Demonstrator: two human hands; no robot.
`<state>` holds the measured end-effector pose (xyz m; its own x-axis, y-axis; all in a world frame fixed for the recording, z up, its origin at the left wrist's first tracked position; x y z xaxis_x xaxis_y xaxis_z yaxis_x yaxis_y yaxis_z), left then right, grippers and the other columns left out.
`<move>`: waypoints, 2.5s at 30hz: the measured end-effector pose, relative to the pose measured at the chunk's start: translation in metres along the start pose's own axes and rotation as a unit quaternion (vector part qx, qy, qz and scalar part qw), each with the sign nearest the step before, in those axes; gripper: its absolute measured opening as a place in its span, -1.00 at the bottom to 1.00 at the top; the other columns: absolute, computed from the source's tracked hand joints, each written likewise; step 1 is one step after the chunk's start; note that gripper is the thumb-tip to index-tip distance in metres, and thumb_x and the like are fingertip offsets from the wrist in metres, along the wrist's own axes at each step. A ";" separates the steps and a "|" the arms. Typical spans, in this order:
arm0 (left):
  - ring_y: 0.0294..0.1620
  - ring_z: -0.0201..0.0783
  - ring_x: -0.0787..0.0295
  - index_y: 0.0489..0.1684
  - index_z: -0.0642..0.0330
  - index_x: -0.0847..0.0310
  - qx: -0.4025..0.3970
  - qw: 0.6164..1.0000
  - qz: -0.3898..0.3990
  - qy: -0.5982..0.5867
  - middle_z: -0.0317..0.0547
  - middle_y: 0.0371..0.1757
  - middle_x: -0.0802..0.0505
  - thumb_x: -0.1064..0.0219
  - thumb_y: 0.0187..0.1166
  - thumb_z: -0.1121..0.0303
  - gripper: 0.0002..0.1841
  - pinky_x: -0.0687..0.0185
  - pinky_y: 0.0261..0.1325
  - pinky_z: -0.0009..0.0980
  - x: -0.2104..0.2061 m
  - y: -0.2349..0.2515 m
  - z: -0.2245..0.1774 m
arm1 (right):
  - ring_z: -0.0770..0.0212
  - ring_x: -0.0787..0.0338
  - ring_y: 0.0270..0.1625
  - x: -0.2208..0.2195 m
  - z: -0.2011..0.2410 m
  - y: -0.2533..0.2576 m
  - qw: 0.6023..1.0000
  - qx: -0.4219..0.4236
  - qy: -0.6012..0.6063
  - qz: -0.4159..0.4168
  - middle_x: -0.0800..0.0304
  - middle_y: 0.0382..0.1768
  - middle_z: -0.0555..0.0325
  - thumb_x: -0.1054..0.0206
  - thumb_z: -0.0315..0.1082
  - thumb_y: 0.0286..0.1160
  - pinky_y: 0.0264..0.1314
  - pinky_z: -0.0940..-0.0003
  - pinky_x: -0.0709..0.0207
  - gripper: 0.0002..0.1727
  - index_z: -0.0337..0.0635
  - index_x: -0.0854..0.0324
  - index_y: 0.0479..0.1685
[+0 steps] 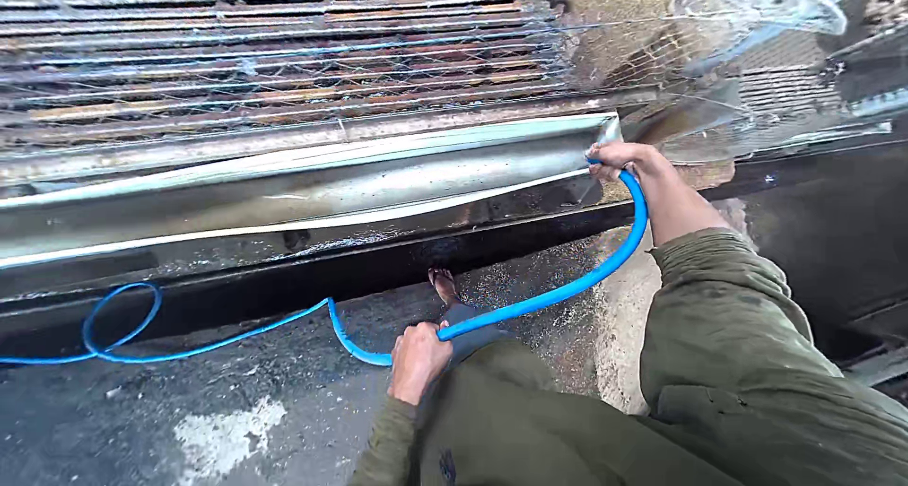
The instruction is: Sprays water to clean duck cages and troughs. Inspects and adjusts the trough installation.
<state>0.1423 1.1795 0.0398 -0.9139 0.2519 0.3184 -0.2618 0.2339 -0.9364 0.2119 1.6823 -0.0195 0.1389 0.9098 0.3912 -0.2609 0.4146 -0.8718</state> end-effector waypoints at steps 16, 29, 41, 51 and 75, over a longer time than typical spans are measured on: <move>-0.04 0.21 -0.84 -0.48 0.27 -0.72 0.124 0.982 -0.108 -0.096 0.20 -0.31 -0.85 -0.04 0.81 0.01 -0.43 -0.60 0.03 0.20 0.000 -0.045 0.091 | 0.56 -0.18 -0.78 -0.197 0.089 0.062 0.930 0.065 0.103 0.347 -0.36 -0.61 0.38 0.15 -0.18 0.93 -0.80 0.68 -0.05 -0.77 -0.01 -0.37 -0.02; -0.19 0.32 -0.82 -0.60 0.35 -0.68 0.239 0.945 -0.174 -0.142 0.30 -0.44 -0.81 -0.13 0.77 0.07 -0.44 -0.57 -0.10 0.29 -0.018 -0.095 0.151 | 0.58 -0.17 -0.83 -0.351 0.189 0.058 0.829 0.131 0.139 0.526 -0.33 -0.70 0.40 0.13 -0.17 0.91 -0.84 0.71 -0.03 -0.74 -0.01 -0.37 -0.17; 0.00 0.39 -0.84 -0.37 0.32 -0.83 0.104 0.984 -0.125 -0.068 0.37 -0.23 -0.88 -0.12 0.78 0.03 -0.46 -0.59 0.08 0.38 0.015 -0.031 0.087 | 0.54 -0.18 -0.75 -0.169 0.073 0.055 0.944 0.112 0.156 0.267 -0.34 -0.57 0.37 0.14 -0.16 0.92 -0.78 0.65 -0.04 -0.75 -0.03 -0.35 0.24; 0.15 0.18 -0.82 -0.20 0.23 -0.79 -0.010 1.000 -0.017 0.011 0.21 -0.06 -0.88 -0.03 0.80 -0.04 -0.47 -0.61 0.18 0.18 0.038 0.020 -0.023 | 0.45 -0.23 -0.70 0.065 -0.065 -0.025 0.969 -0.024 0.130 -0.207 -0.31 -0.53 0.29 0.25 -0.12 0.96 -0.65 0.52 -0.21 -0.63 -0.18 -0.34 0.23; -0.02 0.32 -0.82 -0.41 0.34 -0.78 0.284 0.889 -0.255 -0.252 0.34 -0.25 -0.85 -0.23 0.74 0.16 -0.58 -0.57 0.06 0.31 -0.049 -0.134 0.244 | 0.50 -0.10 -0.76 -0.357 0.272 -0.036 0.934 0.226 0.093 0.259 -0.30 -0.58 0.35 0.28 -0.13 0.98 -0.77 0.60 -0.02 -0.74 -0.02 -0.26 0.19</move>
<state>0.1461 0.9066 0.1139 -0.6169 -0.2375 0.7503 -0.6656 -0.3514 -0.6584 -0.0882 1.3480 -0.0477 0.0346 0.9891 -0.1434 -0.7107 -0.0765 -0.6993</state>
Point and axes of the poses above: each hand's wrist, its own y-axis towards the middle knuckle, its own x-axis out of the back of the hand, z = x × y, the point moved 2 cm from there along y, towards the middle knuckle
